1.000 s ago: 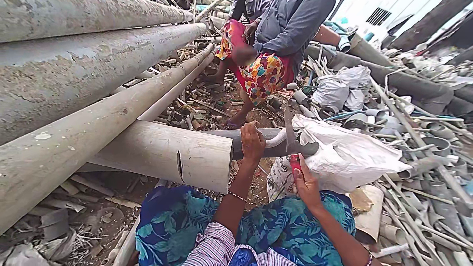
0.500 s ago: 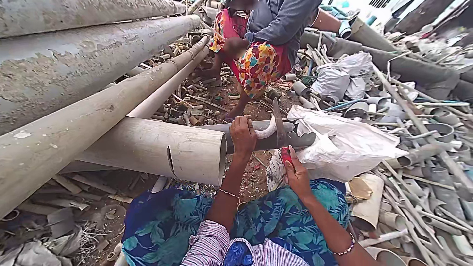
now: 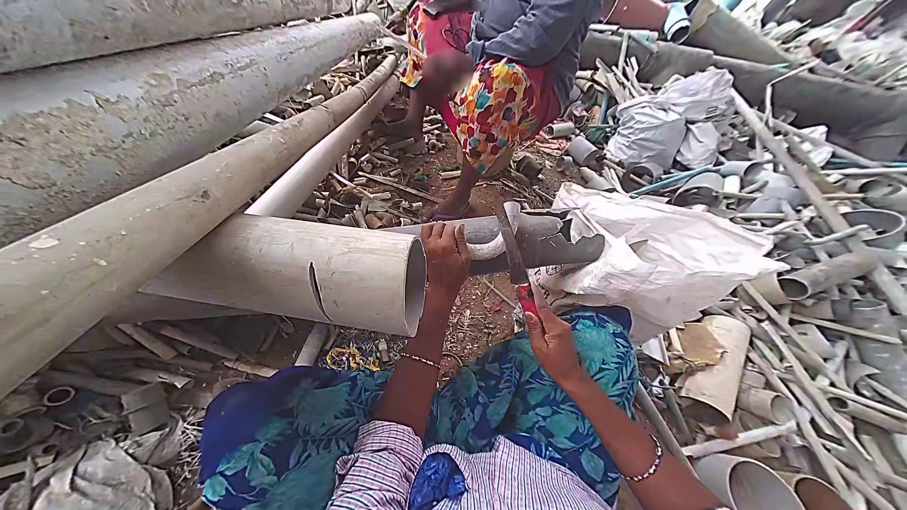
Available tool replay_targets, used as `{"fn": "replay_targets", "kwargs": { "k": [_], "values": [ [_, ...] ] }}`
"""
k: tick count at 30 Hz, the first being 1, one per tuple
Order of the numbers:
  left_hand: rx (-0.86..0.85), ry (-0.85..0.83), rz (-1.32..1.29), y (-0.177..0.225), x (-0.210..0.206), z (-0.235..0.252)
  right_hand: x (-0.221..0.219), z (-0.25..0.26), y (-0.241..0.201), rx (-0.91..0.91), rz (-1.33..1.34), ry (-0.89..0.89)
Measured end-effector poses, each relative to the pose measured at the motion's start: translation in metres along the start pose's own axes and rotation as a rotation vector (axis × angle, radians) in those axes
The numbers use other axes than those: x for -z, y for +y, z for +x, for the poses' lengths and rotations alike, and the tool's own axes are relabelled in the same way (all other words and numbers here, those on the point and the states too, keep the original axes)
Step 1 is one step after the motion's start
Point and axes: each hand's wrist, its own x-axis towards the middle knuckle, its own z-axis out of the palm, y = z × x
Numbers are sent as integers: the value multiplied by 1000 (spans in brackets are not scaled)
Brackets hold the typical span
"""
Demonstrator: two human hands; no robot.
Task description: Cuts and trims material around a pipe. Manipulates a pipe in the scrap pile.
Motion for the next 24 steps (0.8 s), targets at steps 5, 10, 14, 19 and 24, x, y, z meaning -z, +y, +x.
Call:
{"fn": "replay_targets", "kwargs": {
  "k": [5,10,14,19,24],
  "values": [
    [46,89,30,4,-9,8,-5,11,12,-18,38,6],
    [73,127,59,4,-15,12,-14,18,17,22,51,-48],
    [99,166,45,6,-19,15,-10,37,28,-71,135,-121],
    [96,109,20,7,-13,12,-3,51,17,-183,184,-249],
    [101,76,25,5,-14,9,-1,78,20,-174,152,-71]
  ]
}}
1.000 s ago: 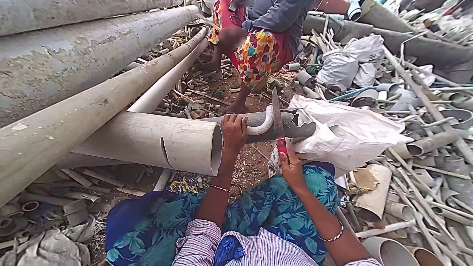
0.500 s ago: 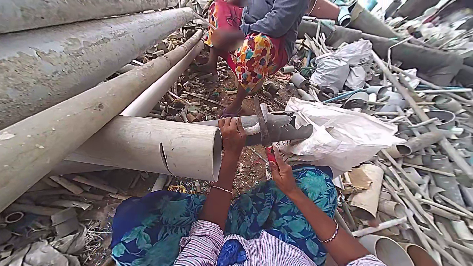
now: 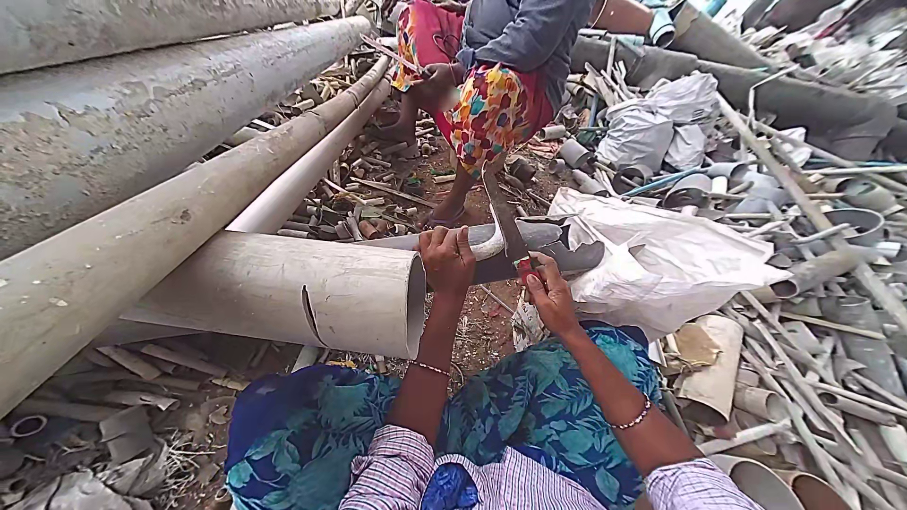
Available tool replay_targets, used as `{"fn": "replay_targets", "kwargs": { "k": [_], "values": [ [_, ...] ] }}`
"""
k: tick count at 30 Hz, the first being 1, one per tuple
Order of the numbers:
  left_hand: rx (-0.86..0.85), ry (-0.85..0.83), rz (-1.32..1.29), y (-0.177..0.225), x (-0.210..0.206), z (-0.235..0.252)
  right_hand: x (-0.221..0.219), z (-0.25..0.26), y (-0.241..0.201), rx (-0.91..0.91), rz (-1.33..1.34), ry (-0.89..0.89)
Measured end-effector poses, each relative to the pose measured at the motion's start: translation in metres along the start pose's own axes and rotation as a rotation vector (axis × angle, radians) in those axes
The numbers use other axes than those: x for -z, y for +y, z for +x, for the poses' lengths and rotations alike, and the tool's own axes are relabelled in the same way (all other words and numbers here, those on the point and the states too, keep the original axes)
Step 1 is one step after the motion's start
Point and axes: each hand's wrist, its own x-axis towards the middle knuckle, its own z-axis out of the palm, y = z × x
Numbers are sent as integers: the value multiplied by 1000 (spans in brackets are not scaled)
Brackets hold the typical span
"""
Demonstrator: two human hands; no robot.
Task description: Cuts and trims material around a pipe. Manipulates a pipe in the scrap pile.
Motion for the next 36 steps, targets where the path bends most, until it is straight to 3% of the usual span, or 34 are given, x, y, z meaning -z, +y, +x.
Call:
{"fn": "replay_targets", "kwargs": {
  "k": [4,9,20,36],
  "values": [
    [-1,30,15,-1,-3,0,0,21,-11,5,-122,106],
    [27,33,26,0,-4,2,2,14,-6,188,-212,93],
    [57,74,8,5,-7,6,3,-3,-1,120,-146,77],
    [34,64,-23,4,-4,5,-5,-30,-11,221,-280,85]
  ]
}}
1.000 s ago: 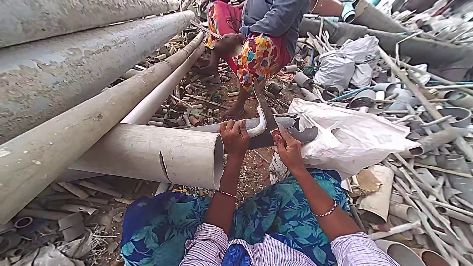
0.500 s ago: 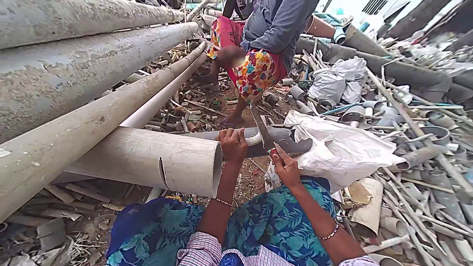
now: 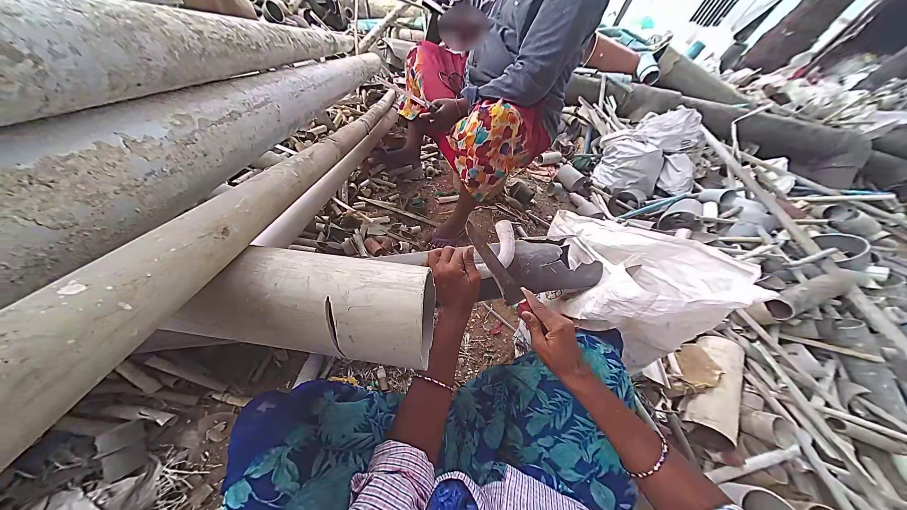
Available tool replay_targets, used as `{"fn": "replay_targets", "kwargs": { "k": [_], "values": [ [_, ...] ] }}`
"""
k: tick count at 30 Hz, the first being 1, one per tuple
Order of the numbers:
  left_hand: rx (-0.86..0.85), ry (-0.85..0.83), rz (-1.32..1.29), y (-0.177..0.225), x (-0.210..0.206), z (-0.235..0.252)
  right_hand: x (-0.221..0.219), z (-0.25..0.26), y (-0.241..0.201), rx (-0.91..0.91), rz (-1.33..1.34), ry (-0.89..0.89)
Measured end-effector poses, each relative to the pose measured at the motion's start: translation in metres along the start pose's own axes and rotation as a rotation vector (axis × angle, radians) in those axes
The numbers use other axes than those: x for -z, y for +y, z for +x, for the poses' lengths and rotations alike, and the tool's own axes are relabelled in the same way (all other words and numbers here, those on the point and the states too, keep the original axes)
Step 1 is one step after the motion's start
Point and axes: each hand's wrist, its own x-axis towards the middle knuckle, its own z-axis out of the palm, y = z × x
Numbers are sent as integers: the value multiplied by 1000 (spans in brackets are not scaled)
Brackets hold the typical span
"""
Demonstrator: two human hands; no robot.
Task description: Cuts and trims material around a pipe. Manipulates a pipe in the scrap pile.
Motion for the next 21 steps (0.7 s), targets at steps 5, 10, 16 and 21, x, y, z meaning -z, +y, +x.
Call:
{"fn": "replay_targets", "kwargs": {
  "k": [5,10,16,21],
  "values": [
    [-21,-53,1,-2,4,-7,1,-1,3,-83,20,13],
    [2,-33,-15,0,3,-3,1,-2,0,-115,18,3],
    [17,-6,-21,2,2,-1,-4,-3,-2,-78,8,36],
    [18,-14,-5,2,2,0,-6,-5,-2,10,-30,29]
  ]
}}
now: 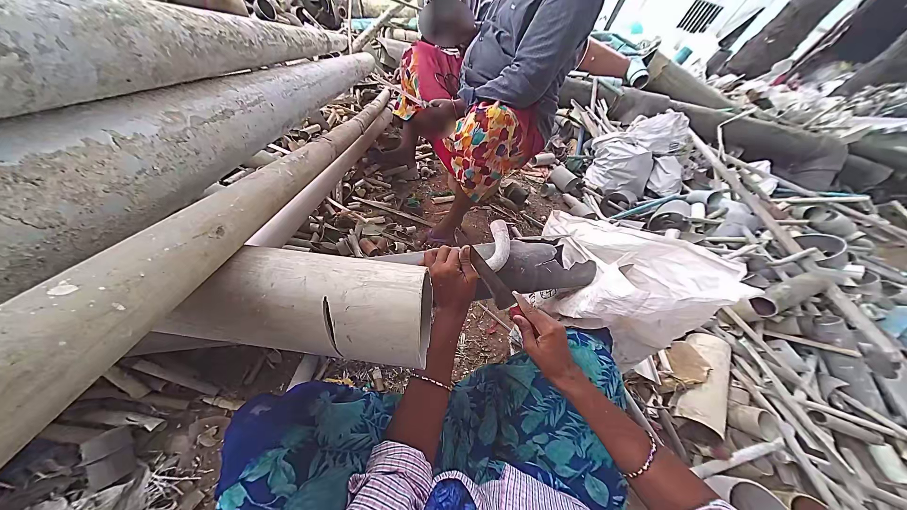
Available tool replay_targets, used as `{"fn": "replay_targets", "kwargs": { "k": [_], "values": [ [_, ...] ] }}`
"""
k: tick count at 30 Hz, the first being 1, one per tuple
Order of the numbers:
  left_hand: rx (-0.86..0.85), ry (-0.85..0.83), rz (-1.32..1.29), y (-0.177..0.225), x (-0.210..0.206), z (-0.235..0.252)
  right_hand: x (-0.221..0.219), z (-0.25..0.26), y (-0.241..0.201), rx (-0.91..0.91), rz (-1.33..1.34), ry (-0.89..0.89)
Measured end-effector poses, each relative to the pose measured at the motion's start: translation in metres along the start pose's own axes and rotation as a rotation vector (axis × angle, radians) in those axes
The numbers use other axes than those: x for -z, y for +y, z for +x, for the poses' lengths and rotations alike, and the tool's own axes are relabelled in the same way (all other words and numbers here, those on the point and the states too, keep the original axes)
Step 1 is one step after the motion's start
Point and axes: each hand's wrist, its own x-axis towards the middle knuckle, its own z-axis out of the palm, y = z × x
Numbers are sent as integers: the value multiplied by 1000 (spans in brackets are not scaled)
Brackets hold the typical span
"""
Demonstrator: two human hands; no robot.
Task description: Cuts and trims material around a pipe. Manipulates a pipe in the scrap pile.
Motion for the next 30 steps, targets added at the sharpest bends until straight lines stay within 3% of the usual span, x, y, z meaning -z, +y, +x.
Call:
{"fn": "replay_targets", "kwargs": {
  "k": [3,6,9,13,16,19,30],
  "values": [
    [-1,-7,-6,0,0,-2,2,3,6,-85,14,27],
    [-5,20,-6,-1,-2,0,1,1,0,8,-17,-19],
    [1,-7,3,-1,-1,-2,1,3,4,-81,21,6],
    [-7,15,6,0,-1,0,0,2,0,2,4,-25],
    [-2,-5,7,0,0,-2,3,5,5,-103,23,12],
    [-11,31,7,0,-1,1,0,0,2,6,-7,-12],
    [-41,-31,2,-4,1,-6,-4,-2,-4,-54,-26,-19]
  ]
}}
